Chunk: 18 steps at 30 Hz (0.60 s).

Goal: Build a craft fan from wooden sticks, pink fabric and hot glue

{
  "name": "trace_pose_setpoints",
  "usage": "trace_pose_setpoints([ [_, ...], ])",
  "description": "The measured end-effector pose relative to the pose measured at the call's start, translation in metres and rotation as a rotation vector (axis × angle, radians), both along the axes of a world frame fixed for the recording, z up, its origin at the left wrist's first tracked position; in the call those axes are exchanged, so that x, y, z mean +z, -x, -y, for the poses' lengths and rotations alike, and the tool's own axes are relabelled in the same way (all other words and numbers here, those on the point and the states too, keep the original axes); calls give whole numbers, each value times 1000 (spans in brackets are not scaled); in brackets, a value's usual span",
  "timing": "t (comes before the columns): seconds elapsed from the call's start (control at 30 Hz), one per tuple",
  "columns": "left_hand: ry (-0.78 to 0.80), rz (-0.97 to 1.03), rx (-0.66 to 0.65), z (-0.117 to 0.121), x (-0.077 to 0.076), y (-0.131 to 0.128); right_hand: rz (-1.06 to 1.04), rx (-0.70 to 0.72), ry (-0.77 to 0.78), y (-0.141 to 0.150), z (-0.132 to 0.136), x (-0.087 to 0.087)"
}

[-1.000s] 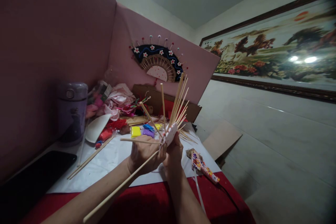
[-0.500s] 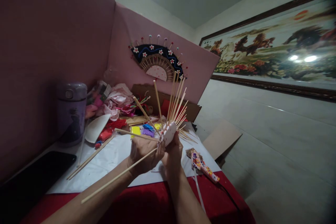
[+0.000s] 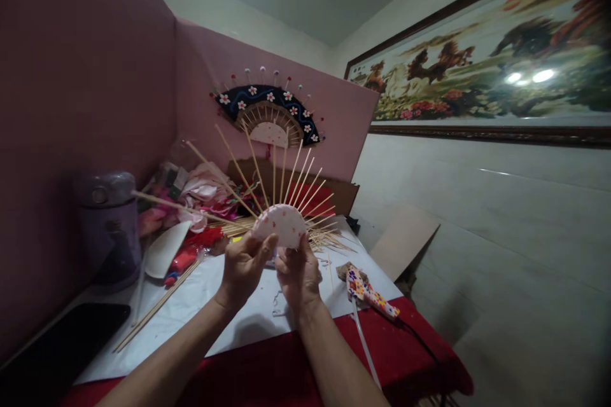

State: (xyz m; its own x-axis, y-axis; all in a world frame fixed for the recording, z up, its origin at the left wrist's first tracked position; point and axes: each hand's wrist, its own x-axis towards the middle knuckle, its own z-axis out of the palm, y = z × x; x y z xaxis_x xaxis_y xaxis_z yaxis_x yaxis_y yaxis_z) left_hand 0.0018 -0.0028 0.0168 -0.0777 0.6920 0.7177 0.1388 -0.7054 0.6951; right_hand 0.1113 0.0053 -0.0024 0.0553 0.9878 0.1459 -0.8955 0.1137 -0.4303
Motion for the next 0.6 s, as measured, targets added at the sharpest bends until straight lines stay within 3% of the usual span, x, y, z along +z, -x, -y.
trace_pose_setpoints([
  [0.2, 300, 91, -286, -6, -5, -5, 198, -163, 49, 12, 3, -4],
  [0.37, 409, 300, -432, -14, -6, -10, 385, -389, 103, 16, 4, -7],
  [0.6, 780, 631, -628, -16, 1, -15, 917, -750, -145, 10, 19, -9],
])
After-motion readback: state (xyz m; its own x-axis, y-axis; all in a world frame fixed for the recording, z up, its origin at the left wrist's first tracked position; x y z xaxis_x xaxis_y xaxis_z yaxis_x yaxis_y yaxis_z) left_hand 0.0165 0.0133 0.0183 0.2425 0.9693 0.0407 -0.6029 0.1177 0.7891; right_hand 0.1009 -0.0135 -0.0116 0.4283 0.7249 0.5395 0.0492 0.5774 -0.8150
